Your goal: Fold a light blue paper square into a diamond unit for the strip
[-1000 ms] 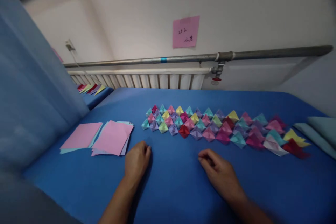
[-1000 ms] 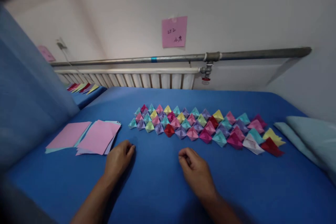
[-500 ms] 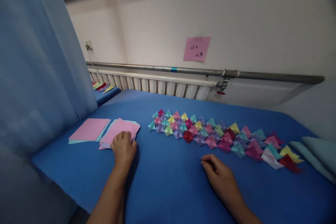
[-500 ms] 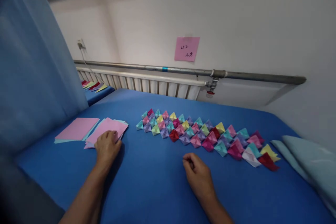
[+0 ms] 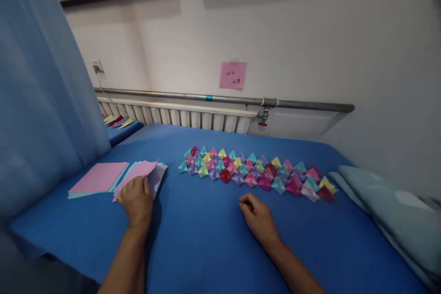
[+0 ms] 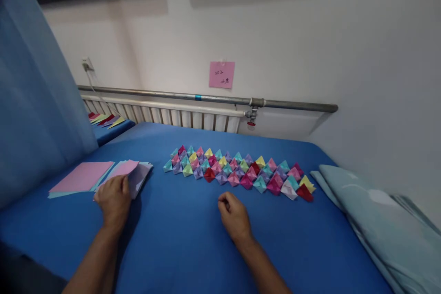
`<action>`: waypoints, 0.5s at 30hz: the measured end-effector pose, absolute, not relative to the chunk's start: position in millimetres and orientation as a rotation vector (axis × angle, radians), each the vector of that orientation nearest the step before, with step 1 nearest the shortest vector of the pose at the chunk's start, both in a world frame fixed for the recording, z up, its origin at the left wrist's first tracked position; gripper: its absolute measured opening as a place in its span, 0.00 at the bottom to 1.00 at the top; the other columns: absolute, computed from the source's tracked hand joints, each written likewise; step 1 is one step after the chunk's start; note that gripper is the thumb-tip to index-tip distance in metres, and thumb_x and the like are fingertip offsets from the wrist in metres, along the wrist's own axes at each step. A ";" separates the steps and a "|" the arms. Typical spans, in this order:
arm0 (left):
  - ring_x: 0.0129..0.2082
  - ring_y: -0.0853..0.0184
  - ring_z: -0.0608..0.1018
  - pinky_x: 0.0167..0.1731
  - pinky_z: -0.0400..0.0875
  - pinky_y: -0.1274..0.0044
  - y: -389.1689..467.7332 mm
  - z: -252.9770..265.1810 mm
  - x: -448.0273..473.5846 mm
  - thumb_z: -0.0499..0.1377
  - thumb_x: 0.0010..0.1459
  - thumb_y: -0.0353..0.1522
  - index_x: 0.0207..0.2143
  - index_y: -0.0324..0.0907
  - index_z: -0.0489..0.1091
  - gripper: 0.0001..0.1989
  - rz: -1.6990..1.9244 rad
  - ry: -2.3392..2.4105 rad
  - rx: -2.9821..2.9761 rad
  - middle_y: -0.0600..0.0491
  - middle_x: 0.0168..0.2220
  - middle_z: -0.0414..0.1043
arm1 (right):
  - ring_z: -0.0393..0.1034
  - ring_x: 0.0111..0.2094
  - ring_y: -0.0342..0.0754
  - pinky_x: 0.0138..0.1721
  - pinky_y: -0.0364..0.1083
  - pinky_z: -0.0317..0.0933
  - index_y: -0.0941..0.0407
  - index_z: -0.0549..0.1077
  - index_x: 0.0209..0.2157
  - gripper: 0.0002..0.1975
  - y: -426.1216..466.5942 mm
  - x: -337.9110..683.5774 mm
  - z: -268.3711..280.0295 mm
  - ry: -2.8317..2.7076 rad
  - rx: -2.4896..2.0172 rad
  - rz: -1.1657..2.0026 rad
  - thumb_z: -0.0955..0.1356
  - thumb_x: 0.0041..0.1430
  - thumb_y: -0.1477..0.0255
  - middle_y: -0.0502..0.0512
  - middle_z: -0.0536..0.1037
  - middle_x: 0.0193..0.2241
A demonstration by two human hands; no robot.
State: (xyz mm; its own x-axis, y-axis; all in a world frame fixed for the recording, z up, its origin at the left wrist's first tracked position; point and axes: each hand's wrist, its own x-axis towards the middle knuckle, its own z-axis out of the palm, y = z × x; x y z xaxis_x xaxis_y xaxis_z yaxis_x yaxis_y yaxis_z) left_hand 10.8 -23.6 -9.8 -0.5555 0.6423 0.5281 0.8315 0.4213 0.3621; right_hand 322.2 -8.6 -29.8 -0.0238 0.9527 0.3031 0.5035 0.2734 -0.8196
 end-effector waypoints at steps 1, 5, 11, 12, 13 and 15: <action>0.45 0.54 0.73 0.45 0.61 0.64 -31.7 -12.0 17.8 0.45 0.64 0.34 0.40 0.39 0.72 0.17 -0.919 -2.304 -1.321 0.43 0.43 0.75 | 0.59 0.20 0.43 0.24 0.41 0.56 0.54 0.68 0.23 0.07 -10.8 322.6 -29.9 -1.659 -1.352 0.632 0.62 0.50 0.68 0.46 0.65 0.18; 0.44 0.59 0.74 0.46 0.63 0.66 -77.7 -33.7 60.6 0.52 0.62 0.34 0.40 0.43 0.71 0.10 -1.303 -1.676 -1.843 0.48 0.41 0.75 | 0.58 0.19 0.42 0.23 0.41 0.55 0.54 0.68 0.23 0.06 -26.3 328.0 -30.6 -1.653 -1.343 0.646 0.62 0.50 0.70 0.45 0.64 0.18; 0.39 0.66 0.77 0.45 0.67 0.72 -125.2 -49.3 96.8 0.55 0.60 0.30 0.38 0.47 0.72 0.07 -1.442 -1.495 -2.467 0.55 0.36 0.77 | 0.62 0.22 0.43 0.23 0.41 0.58 0.55 0.69 0.28 0.05 -70.9 344.6 -28.0 -1.632 -1.397 0.638 0.62 0.52 0.71 0.49 0.70 0.23; 0.39 0.66 0.77 0.44 0.67 0.72 -126.9 -48.5 96.2 0.56 0.59 0.31 0.36 0.48 0.73 0.06 -1.469 -1.525 -2.497 0.55 0.35 0.77 | 0.63 0.22 0.43 0.24 0.42 0.59 0.55 0.70 0.28 0.05 -79.4 346.6 -27.6 -1.640 -1.409 0.623 0.63 0.53 0.72 0.49 0.70 0.24; 0.38 0.66 0.77 0.44 0.67 0.72 -127.6 -47.6 94.7 0.56 0.59 0.31 0.35 0.48 0.73 0.06 -1.496 -1.566 -2.519 0.55 0.34 0.77 | 0.64 0.23 0.43 0.25 0.42 0.60 0.55 0.70 0.30 0.05 -87.6 348.0 -27.5 -1.657 -1.418 0.607 0.63 0.53 0.72 0.50 0.71 0.25; 0.37 0.65 0.77 0.42 0.68 0.72 -127.2 -45.8 91.5 0.57 0.58 0.32 0.33 0.47 0.74 0.05 -1.571 -1.694 -2.538 0.56 0.32 0.77 | 0.67 0.27 0.45 0.27 0.43 0.62 0.55 0.72 0.34 0.07 -102.0 348.5 -28.0 -1.713 -1.416 0.580 0.63 0.54 0.73 0.53 0.73 0.30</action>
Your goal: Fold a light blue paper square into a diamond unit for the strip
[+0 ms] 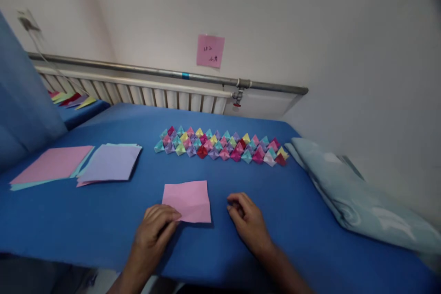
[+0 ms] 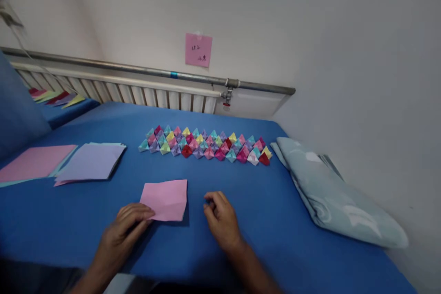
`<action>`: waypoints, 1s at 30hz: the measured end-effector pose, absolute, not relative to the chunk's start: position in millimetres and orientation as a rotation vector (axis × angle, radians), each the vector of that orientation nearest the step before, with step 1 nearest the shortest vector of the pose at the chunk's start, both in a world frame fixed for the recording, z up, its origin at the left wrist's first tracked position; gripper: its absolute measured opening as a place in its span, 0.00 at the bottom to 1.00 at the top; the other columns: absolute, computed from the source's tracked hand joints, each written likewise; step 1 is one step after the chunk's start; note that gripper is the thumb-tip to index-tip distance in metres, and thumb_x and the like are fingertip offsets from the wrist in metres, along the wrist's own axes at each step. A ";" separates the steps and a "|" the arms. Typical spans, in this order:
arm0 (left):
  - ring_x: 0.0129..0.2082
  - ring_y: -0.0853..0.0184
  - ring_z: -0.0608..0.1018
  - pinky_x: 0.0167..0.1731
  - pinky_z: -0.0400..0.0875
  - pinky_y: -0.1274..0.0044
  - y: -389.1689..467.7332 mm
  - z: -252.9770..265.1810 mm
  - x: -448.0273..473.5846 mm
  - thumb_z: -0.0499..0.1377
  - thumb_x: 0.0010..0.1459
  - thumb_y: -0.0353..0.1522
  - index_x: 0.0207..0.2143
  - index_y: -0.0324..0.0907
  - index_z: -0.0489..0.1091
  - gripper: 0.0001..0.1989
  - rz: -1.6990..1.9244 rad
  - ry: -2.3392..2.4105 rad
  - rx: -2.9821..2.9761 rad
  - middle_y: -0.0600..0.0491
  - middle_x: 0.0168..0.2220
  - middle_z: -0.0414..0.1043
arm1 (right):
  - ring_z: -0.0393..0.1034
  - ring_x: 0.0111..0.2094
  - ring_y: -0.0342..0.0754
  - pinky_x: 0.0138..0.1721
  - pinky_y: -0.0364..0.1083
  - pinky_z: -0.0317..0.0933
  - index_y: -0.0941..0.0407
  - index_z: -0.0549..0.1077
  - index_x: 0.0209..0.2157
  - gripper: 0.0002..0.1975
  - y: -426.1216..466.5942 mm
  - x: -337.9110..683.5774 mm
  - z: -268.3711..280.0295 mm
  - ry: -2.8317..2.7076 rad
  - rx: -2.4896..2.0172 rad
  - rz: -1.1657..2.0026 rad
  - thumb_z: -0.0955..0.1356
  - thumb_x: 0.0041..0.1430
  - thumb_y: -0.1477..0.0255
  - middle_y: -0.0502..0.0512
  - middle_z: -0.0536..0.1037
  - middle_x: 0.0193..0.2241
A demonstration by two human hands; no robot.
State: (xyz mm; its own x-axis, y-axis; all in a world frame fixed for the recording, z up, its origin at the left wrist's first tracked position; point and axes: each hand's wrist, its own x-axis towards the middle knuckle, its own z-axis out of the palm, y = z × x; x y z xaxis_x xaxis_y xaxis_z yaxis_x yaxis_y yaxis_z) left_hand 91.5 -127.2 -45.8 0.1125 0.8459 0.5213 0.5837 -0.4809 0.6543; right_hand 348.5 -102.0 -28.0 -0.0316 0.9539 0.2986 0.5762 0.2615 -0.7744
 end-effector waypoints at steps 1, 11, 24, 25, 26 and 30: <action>0.36 0.65 0.77 0.42 0.68 0.73 -126.8 -45.1 90.5 0.58 0.57 0.34 0.31 0.47 0.74 0.05 1.292 1.418 2.028 0.55 0.31 0.77 | 0.68 0.30 0.46 0.27 0.43 0.62 0.55 0.72 0.37 0.09 -107.8 347.4 -28.7 -1.744 -1.402 0.573 0.64 0.54 0.74 0.55 0.74 0.34; 0.34 0.66 0.74 0.38 0.66 0.77 -128.9 -35.5 92.7 0.58 0.53 0.41 0.24 0.43 0.70 0.12 1.183 1.576 1.553 0.55 0.29 0.73 | 0.68 0.43 0.50 0.46 0.51 0.56 0.51 0.73 0.39 0.07 -114.6 307.0 -19.7 -1.982 -1.091 0.493 0.68 0.57 0.73 0.52 0.78 0.38; 0.21 0.73 0.59 0.23 0.57 0.81 -128.2 -22.7 95.0 0.58 0.51 0.47 0.16 0.42 0.56 0.22 1.190 1.623 1.301 0.60 0.18 0.54 | 0.70 0.34 0.46 0.41 0.47 0.55 0.53 0.73 0.29 0.08 -109.7 293.6 -11.9 -1.815 -1.238 0.585 0.65 0.60 0.68 0.50 0.77 0.29; 0.21 0.73 0.59 0.23 0.57 0.81 -128.0 -19.6 94.4 0.57 0.51 0.48 0.16 0.42 0.57 0.22 1.169 1.602 1.306 0.60 0.18 0.53 | 0.69 0.33 0.46 0.40 0.47 0.55 0.53 0.73 0.29 0.09 -108.5 294.0 -11.4 -1.789 -1.263 0.614 0.64 0.60 0.67 0.49 0.77 0.28; 0.21 0.72 0.59 0.23 0.57 0.81 -127.8 -16.3 93.5 0.57 0.51 0.48 0.17 0.42 0.58 0.22 1.144 1.574 1.310 0.60 0.18 0.54 | 0.69 0.33 0.46 0.40 0.46 0.56 0.53 0.74 0.29 0.10 -107.0 294.5 -10.6 -1.755 -1.284 0.657 0.64 0.60 0.66 0.49 0.76 0.28; 0.22 0.72 0.62 0.23 0.58 0.81 -129.2 -5.4 89.7 0.58 0.50 0.49 0.20 0.42 0.65 0.20 1.069 1.486 1.278 0.59 0.19 0.59 | 0.68 0.31 0.45 0.35 0.43 0.59 0.55 0.75 0.30 0.14 -98.6 296.9 -6.2 -1.532 -1.340 0.888 0.64 0.59 0.61 0.49 0.75 0.27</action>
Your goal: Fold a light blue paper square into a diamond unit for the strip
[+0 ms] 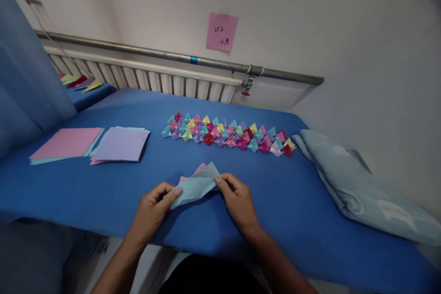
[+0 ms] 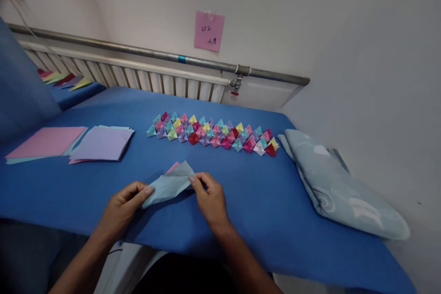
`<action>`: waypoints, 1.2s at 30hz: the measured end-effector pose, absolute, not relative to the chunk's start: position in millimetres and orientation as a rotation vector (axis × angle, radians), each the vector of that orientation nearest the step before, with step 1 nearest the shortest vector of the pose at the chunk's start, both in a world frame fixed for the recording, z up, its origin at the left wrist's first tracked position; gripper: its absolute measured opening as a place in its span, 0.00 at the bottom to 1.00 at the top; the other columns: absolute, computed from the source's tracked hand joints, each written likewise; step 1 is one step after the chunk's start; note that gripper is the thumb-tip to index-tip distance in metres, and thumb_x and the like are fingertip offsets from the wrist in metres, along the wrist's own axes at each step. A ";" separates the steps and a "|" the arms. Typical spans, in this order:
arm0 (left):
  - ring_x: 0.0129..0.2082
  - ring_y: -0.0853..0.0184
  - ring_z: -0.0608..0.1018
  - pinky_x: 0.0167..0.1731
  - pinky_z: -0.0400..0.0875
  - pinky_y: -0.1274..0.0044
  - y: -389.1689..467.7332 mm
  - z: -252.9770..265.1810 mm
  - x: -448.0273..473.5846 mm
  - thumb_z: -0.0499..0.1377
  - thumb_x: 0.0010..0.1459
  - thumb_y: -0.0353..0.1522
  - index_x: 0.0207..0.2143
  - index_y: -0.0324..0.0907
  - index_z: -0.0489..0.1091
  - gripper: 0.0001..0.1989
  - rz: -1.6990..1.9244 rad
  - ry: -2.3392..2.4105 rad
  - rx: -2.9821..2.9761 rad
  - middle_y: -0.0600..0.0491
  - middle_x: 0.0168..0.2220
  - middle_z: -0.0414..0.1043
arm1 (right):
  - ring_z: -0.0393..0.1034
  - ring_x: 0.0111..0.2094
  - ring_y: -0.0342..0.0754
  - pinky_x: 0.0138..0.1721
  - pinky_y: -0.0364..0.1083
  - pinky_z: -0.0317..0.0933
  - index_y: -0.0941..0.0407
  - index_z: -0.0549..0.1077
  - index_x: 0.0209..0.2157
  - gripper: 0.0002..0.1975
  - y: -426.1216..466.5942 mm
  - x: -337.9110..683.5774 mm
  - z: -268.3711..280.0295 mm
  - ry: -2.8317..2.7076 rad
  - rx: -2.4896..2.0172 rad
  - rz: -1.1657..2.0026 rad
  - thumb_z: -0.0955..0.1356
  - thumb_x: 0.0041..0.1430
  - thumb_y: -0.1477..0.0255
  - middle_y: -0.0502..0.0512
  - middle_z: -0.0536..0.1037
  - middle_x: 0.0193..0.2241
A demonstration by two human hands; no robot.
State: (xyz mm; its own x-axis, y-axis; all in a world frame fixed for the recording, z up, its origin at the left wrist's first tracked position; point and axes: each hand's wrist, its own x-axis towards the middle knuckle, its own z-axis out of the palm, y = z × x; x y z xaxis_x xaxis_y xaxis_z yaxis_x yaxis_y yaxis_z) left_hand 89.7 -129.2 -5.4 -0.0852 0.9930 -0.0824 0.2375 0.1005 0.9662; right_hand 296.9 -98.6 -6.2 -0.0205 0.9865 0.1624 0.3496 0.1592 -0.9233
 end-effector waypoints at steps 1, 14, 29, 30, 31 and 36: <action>0.22 0.72 0.63 0.23 0.59 0.81 -129.9 -4.0 89.0 0.58 0.50 0.49 0.20 0.42 0.65 0.20 1.059 1.471 1.267 0.59 0.19 0.59 | 0.67 0.30 0.45 0.33 0.42 0.59 0.55 0.75 0.29 0.15 -96.3 297.3 -5.3 -1.477 -1.345 0.938 0.64 0.58 0.60 0.48 0.74 0.26; 0.23 0.71 0.70 0.25 0.66 0.80 -123.6 -10.5 70.7 0.65 0.44 0.46 0.20 0.39 0.68 0.19 1.237 1.438 0.930 0.56 0.21 0.69 | 0.61 0.22 0.43 0.23 0.40 0.55 0.57 0.73 0.25 0.16 -77.9 307.8 -10.4 -1.076 -1.371 1.106 0.68 0.50 0.57 0.46 0.69 0.19; 0.23 0.75 0.69 0.23 0.62 0.85 -115.0 -7.4 53.4 0.68 0.35 0.37 0.24 0.39 0.71 0.14 1.489 1.691 0.617 0.60 0.20 0.72 | 0.66 0.47 0.51 0.49 0.54 0.54 0.50 0.76 0.29 0.15 -126.7 358.5 -23.5 -1.965 -1.239 0.498 0.62 0.52 0.81 0.51 0.78 0.41; 0.23 0.75 0.70 0.23 0.62 0.85 -115.1 -7.1 53.6 0.68 0.35 0.37 0.25 0.40 0.71 0.14 1.490 1.700 0.610 0.60 0.20 0.72 | 0.66 0.47 0.51 0.48 0.54 0.54 0.50 0.76 0.29 0.15 -126.9 358.2 -25.4 -1.993 -1.238 0.491 0.61 0.52 0.82 0.51 0.77 0.41; 0.23 0.74 0.70 0.23 0.63 0.84 -115.2 -6.7 53.8 0.68 0.35 0.36 0.25 0.40 0.71 0.14 1.492 1.712 0.594 0.60 0.20 0.72 | 0.66 0.47 0.51 0.48 0.53 0.55 0.51 0.75 0.29 0.15 -126.9 357.7 -26.8 -2.016 -1.233 0.488 0.61 0.52 0.82 0.51 0.77 0.41; 0.22 0.74 0.70 0.22 0.63 0.84 -115.2 -7.0 54.0 0.67 0.36 0.34 0.26 0.39 0.72 0.13 1.490 1.761 0.576 0.60 0.20 0.72 | 0.67 0.46 0.50 0.48 0.52 0.55 0.51 0.75 0.30 0.16 -125.3 355.9 -27.8 -2.066 -1.212 0.478 0.60 0.53 0.83 0.51 0.78 0.41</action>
